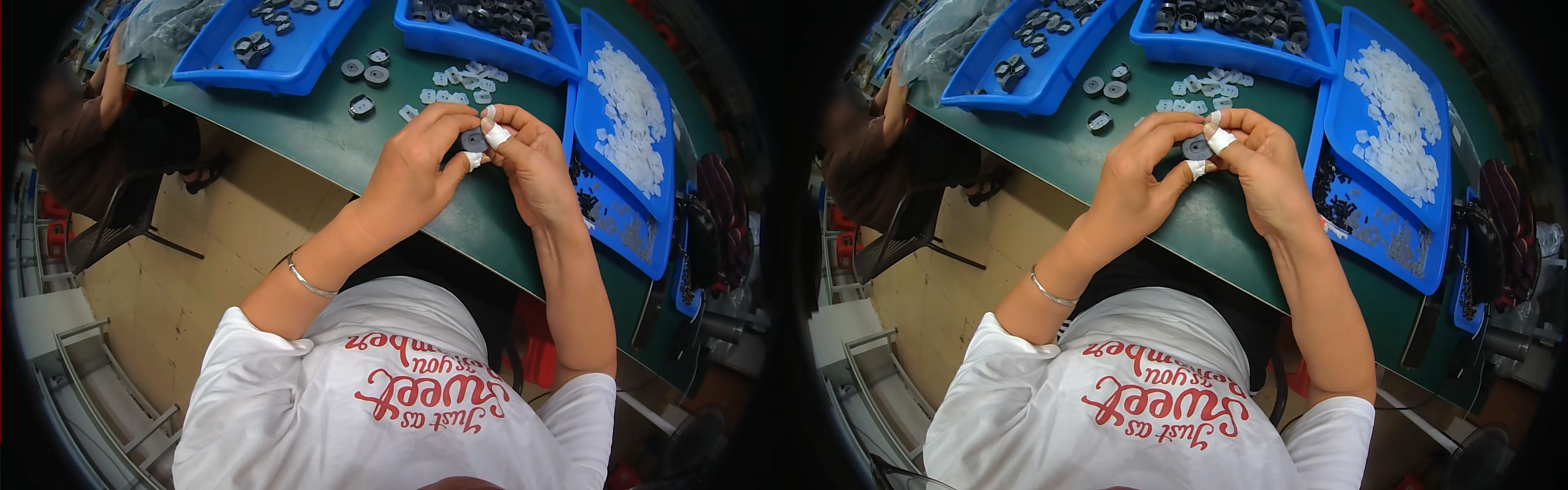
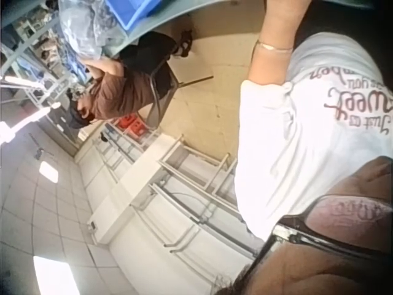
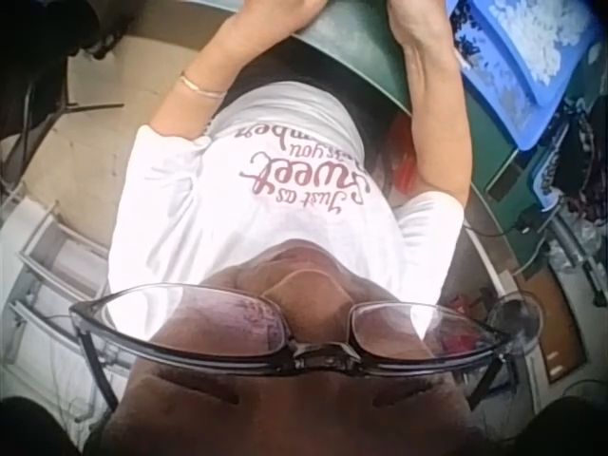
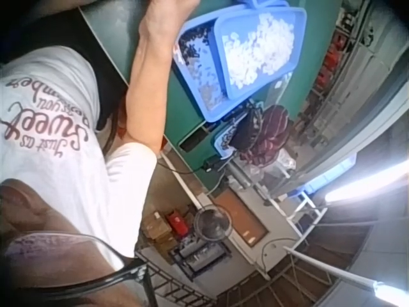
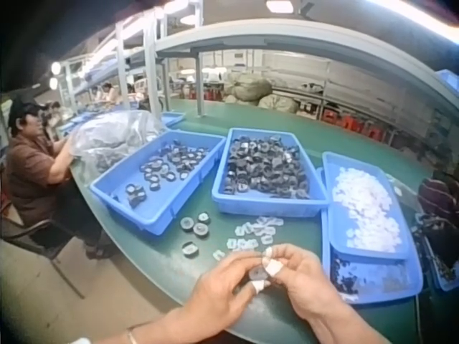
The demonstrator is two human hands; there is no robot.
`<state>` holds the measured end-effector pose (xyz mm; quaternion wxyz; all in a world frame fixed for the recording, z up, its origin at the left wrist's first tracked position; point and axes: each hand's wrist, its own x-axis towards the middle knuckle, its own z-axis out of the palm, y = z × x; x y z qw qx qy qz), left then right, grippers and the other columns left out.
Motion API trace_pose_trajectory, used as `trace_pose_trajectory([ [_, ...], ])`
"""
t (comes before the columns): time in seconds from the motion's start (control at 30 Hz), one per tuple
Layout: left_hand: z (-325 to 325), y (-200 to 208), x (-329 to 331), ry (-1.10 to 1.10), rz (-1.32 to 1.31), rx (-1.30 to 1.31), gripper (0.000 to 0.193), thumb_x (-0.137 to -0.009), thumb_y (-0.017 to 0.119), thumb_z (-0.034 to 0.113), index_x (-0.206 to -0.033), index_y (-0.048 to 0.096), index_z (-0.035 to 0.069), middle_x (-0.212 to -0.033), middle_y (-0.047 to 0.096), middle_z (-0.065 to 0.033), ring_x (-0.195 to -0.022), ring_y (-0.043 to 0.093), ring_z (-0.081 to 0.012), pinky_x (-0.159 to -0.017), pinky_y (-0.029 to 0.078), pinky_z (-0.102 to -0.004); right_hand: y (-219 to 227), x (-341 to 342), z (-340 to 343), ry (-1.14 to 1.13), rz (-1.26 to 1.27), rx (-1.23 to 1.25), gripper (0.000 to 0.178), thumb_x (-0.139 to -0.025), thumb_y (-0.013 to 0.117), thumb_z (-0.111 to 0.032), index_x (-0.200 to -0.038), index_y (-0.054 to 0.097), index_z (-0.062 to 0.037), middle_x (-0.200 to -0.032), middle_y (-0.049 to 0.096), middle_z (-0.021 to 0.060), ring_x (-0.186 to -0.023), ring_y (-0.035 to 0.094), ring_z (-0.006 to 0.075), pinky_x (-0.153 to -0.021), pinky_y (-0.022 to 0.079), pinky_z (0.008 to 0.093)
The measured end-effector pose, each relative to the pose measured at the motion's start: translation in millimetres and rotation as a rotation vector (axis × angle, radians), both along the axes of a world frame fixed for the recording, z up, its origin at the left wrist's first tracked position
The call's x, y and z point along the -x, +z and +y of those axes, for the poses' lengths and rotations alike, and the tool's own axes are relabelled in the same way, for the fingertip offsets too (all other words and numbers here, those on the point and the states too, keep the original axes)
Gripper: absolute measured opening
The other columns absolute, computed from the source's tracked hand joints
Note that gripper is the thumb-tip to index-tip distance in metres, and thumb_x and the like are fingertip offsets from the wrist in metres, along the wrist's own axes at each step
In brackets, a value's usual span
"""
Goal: The person assembles small white plastic pins into larger grey plastic housings by hand at a workbench, taking the pins from a blue parts tray.
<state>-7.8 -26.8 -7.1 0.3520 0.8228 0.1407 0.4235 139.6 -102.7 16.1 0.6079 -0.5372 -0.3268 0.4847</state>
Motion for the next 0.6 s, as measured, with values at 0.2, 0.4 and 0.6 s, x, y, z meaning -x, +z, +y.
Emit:
trace_pose_trajectory([
  [0.2, 7, 0, 10, 0.002, 0.071, -0.129, 0.031, -0.071, 0.064, -0.003, -0.102, 0.059, -0.002, -0.105, 0.06, -0.0148, -0.095, 0.057, -0.034, -0.082, 0.048, -0.0402, 5, 12, 0, 0.008, -0.139, -0.001, 0.021, -0.086, 0.06, -0.002, -0.105, 0.055, 0.0047, -0.09, 0.064, 0.0094, -0.082, 0.062, 0.0136, -0.076, 0.05, 0.0251],
  [0.4, 52, 21, 20, 0.161, 0.177, -0.442, 0.03, -0.074, 0.07, 0.007, -0.103, 0.063, 0.0, -0.107, 0.063, -0.0128, -0.101, 0.055, -0.0326, -0.088, 0.045, -0.0393, 3, 6, 3, -0.092, -0.212, -0.056, 0.022, -0.088, 0.058, -0.003, -0.107, 0.056, 0.0058, -0.094, 0.066, 0.0117, -0.085, 0.063, 0.0155, -0.075, 0.051, 0.0282],
  [0.6, 114, 11, 6, 0.36, 0.403, -0.485, 0.028, -0.081, 0.063, 0.01, -0.107, 0.062, -0.002, -0.112, 0.061, -0.0163, -0.107, 0.054, -0.0329, -0.094, 0.043, -0.039, -5, -12, 4, -0.372, -1.486, -0.069, 0.025, -0.083, 0.054, 0.004, -0.108, 0.059, 0.0054, -0.099, 0.061, 0.0164, -0.091, 0.059, 0.0298, -0.082, 0.048, 0.0366],
])
